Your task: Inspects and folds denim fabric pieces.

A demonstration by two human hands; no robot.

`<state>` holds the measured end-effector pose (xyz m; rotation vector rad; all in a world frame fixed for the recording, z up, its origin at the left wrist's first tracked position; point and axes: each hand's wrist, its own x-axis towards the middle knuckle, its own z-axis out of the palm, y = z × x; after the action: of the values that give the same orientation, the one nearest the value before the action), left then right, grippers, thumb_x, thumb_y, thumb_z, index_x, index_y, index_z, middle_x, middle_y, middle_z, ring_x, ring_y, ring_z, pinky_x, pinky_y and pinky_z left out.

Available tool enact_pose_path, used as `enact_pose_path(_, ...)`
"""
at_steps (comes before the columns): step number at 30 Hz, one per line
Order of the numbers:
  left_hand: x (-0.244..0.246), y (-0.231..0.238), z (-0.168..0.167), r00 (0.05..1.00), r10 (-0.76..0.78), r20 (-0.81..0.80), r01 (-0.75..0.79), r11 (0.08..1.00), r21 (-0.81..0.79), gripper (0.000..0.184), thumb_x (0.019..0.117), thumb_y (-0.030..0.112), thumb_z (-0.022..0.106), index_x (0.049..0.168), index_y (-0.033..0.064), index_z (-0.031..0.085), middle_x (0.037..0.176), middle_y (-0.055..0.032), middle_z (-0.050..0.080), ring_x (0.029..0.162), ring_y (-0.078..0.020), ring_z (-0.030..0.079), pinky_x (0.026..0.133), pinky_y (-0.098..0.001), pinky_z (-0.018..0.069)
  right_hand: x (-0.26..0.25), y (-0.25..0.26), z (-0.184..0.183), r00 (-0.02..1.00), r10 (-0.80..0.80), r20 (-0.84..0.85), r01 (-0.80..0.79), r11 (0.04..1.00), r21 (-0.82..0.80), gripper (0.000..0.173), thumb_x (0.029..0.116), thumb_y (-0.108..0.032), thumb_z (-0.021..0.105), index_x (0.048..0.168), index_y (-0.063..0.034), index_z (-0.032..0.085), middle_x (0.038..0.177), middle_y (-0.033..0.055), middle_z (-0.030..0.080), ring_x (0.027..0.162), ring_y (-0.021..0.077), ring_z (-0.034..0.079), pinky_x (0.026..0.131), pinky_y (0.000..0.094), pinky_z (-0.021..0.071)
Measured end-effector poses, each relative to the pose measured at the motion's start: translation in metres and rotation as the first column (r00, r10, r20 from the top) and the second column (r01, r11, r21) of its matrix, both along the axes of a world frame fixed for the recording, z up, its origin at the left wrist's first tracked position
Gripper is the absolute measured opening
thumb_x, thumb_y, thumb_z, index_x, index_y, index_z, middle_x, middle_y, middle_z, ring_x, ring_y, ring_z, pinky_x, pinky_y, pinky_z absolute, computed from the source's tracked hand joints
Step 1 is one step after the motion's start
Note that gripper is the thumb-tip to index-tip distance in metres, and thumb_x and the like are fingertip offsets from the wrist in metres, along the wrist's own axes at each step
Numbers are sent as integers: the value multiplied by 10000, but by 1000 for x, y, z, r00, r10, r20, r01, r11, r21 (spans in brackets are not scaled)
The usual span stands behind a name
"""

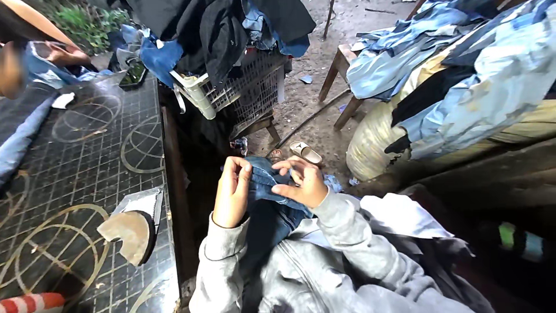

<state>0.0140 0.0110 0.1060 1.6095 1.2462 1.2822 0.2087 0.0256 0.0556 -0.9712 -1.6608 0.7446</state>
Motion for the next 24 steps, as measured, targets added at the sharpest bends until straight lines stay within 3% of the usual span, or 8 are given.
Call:
enact_pose_path(3,10,0,-1,999,-46,0,46,999,5,112,1030,115,468,1022,30,539,785,59,548,702,54,544,683,-146,483,-12,2,-7,983,-88,164,63,987,150,202,845,-177,696,904,7,754,843,108,729,656,127,643,586,295,533)
enact_pose_path(5,3,-1,0,1000,-30,-1,30,999,10,111,1032,121,462,1025,41,538,797,70,557,715,60,557,696,-145,495,-9,2,-15,970,-97,222,67,988,140,166,841,-121,647,864,16,737,793,123,723,634,172,658,563,341,535)
enact_pose_path(9,-12,0,-6,1000,11,18,-10,1000,-26,92,1029,119,468,1014,59,536,786,89,561,710,62,564,699,-147,503,6,-1,-11,994,91,-59,-104,957,-272,137,882,-83,554,900,-5,665,781,-51,617,630,-70,483,589,136,415)
enact_pose_path(14,-32,1,-30,998,43,-42,-47,995,-91,121,1026,130,472,1021,37,549,795,78,571,722,71,566,711,-136,498,13,3,15,963,183,-199,-254,860,-442,99,920,-89,523,917,-84,623,732,-143,527,566,-92,412,540,114,363)
enact_pose_path(16,-40,0,-30,969,73,-238,-82,996,-31,281,1020,262,530,1080,7,630,906,-3,649,827,-8,615,783,-223,521,13,4,25,962,247,-112,-272,870,-412,128,929,-91,525,926,-47,645,781,-106,570,671,-85,485,645,126,419)
enact_pose_path(19,-35,-3,-3,866,-58,-497,88,995,37,766,933,666,542,1264,-16,649,1222,-189,682,1157,-323,646,983,-572,496,10,4,40,952,304,17,-278,892,-357,173,948,-121,528,946,-16,666,775,-64,581,673,-73,478,645,135,411)
enact_pose_path(21,-15,-3,12,800,-152,-581,217,975,44,683,875,625,658,1136,-2,726,1071,-174,742,1027,-358,707,910,-627,522,8,0,45,954,300,19,-282,915,-290,178,945,-119,535,933,-11,677,779,-54,603,672,-77,485,636,126,414)
enact_pose_path(24,8,7,5,826,-221,-519,290,956,54,300,947,291,662,915,1,736,785,-123,709,737,-272,695,700,-525,545,7,0,39,975,219,-34,-222,966,-131,172,910,-170,655,935,-3,685,827,-47,651,678,-101,496,627,97,423)
